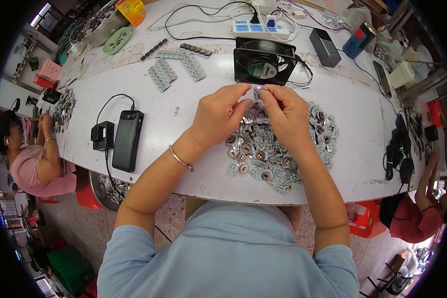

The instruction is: Manually assemble small electronic or metal components onto a plastic strip on a workshop desk.

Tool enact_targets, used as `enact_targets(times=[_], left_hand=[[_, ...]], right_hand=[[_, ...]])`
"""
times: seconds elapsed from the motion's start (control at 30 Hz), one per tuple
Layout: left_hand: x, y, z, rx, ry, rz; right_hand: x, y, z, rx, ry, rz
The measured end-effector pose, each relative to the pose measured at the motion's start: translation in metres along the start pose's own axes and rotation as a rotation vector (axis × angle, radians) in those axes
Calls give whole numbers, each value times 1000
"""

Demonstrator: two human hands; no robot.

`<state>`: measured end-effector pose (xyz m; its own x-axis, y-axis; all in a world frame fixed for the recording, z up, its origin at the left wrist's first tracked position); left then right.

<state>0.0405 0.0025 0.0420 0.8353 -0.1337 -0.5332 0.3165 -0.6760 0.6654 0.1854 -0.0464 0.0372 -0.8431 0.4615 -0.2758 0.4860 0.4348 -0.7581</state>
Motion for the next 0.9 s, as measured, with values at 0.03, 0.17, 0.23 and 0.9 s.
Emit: enact_targets(times=[0.03,0.17,0.23,0.9], left_hand=[[1,0,1,0,2,1],[0,0,3,0,29,-1],[-1,0,3,0,39,-16],[12,14,31,-129,-231,161]], right_hand=[[0,0,-1,-1,-1,1],[3,4,-1,48,-24,-21],[5,7,2,128,-33,-88],[-20,-13,41,135,-196,51]])
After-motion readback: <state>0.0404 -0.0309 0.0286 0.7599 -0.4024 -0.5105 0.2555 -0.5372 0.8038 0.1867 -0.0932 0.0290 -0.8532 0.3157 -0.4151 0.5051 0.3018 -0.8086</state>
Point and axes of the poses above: each hand's wrist, its own z-axis away from the middle knuckle, its own x-axis out of the palm, y = z × x, the point moved 7 cm from there along -z, towards the middle knuckle, and after that the axes turned 11 degrees about -x, right-handed, at the moved point
